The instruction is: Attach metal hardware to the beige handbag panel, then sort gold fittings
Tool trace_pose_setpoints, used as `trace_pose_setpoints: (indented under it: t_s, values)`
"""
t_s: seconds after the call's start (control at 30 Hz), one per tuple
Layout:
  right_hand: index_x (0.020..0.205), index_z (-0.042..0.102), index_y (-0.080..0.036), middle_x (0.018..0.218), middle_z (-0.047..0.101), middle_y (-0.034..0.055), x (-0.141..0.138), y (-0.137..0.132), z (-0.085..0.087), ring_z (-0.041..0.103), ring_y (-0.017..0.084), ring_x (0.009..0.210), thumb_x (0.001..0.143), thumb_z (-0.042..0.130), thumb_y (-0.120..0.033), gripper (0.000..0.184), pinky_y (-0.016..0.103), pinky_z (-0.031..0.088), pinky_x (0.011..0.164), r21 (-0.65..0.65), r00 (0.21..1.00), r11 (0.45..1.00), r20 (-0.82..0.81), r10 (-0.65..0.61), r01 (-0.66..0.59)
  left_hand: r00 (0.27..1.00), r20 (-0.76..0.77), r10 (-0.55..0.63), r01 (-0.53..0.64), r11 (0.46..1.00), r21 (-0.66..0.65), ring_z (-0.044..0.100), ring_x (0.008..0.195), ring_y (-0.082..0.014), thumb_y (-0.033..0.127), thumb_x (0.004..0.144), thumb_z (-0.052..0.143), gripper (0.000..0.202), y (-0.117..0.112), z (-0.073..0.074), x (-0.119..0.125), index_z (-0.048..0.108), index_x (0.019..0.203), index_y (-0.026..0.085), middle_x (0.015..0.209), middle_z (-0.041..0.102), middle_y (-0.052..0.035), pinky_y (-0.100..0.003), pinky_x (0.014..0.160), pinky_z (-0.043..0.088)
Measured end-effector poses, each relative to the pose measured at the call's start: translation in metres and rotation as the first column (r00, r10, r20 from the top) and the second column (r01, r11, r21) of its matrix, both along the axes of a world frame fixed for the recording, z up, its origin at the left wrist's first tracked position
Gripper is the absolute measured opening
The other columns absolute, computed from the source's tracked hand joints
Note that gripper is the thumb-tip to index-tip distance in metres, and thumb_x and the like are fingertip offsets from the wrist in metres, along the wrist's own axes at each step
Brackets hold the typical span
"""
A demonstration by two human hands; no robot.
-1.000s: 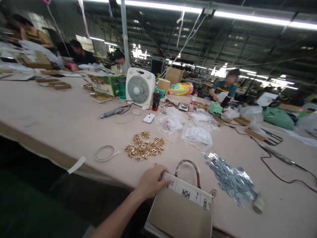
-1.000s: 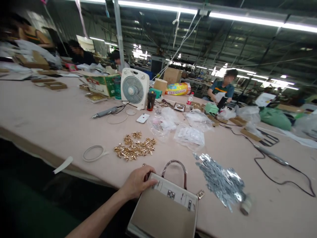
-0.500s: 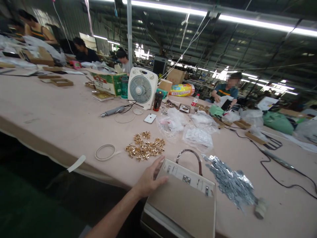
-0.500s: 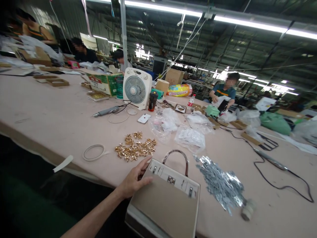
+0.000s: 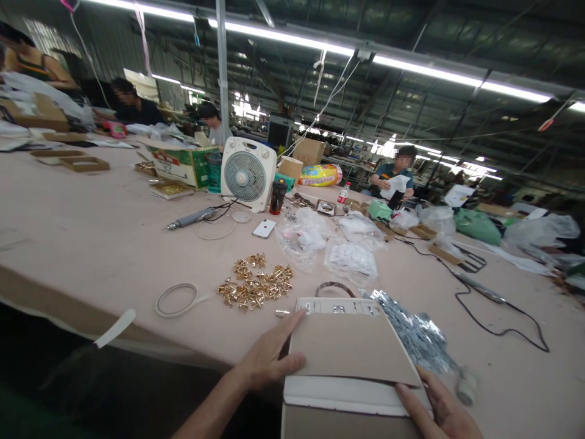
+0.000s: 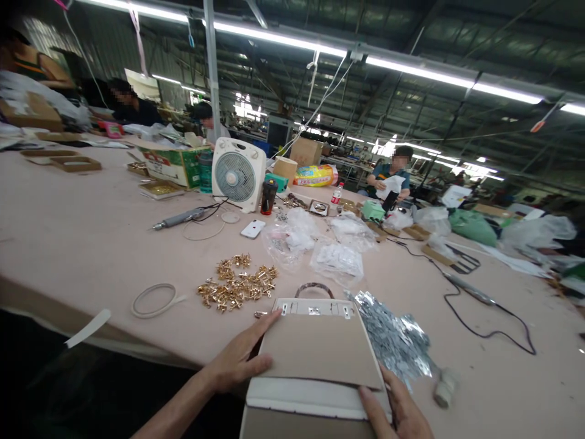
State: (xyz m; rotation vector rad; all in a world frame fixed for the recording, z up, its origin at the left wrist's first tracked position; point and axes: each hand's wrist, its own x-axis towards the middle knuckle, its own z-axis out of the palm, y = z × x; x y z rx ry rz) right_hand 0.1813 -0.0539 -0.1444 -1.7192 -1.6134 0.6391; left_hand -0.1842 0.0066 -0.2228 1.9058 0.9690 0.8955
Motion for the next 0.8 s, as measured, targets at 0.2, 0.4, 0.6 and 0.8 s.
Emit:
trace_pose_setpoints:
  t_s: [0.2,0.4,0.6,0.8]
  values:
    - [0.122,0.072,-0.022,0.129,0.074,0.0085,-0.002,0.013,-0.021,0.069,0.031,0.122,0.081,0.073,-0.053,0.051,0.035,0.058,0.101,-0.019,0.982,1.000,-0.189,0.007,-0.011,0.996,-0.001,0.093,-0.093,0.995,-0.031,0.030,0.155,-0.0339,0.053,0.097,0.061,0.077,0.000,0.006,0.011,0.031,0.163,0.029,0.169,0.029,-0.0059,-0.052,0.128,0.024]
    - [0.127,0.068,-0.019,0.123,0.076,0.0104,0.008,0.028,-0.064,0.071,0.032,0.115,0.080,0.073,-0.058,0.061,0.035,0.059,0.096,0.026,0.965,0.997,-0.254,-0.058,0.066,0.988,0.014,0.152,-0.152,0.988,-0.023,0.064,0.125,-0.0331,0.030,0.080,0.078,0.088,-0.002,0.008,0.021,0.040,0.160,0.032,0.167,0.036,-0.0082,-0.043,0.103,0.054]
    - [0.133,0.063,-0.017,0.137,0.067,0.0134,0.008,0.044,-0.093,0.061,0.036,0.129,0.087,0.060,-0.062,0.063,0.049,0.050,0.110,0.115,0.996,0.990,-0.015,-0.083,0.084,0.988,-0.002,0.153,-0.153,0.988,-0.009,0.071,0.082,-0.0191,0.023,0.080,0.072,0.076,-0.004,0.006,0.022,0.051,0.152,0.034,0.166,0.038,-0.0082,-0.035,0.083,0.060]
    - [0.138,0.058,-0.014,0.134,0.063,0.0217,0.008,0.051,-0.111,0.057,0.043,0.129,0.088,0.058,-0.057,0.066,0.062,0.039,0.116,0.418,0.942,0.906,0.326,-0.082,-0.065,0.973,-0.063,0.220,-0.214,0.972,0.098,0.063,0.128,-0.0321,0.027,0.085,0.073,0.059,-0.010,0.006,0.022,0.062,0.142,0.031,0.158,0.051,-0.0069,-0.045,0.112,0.049]
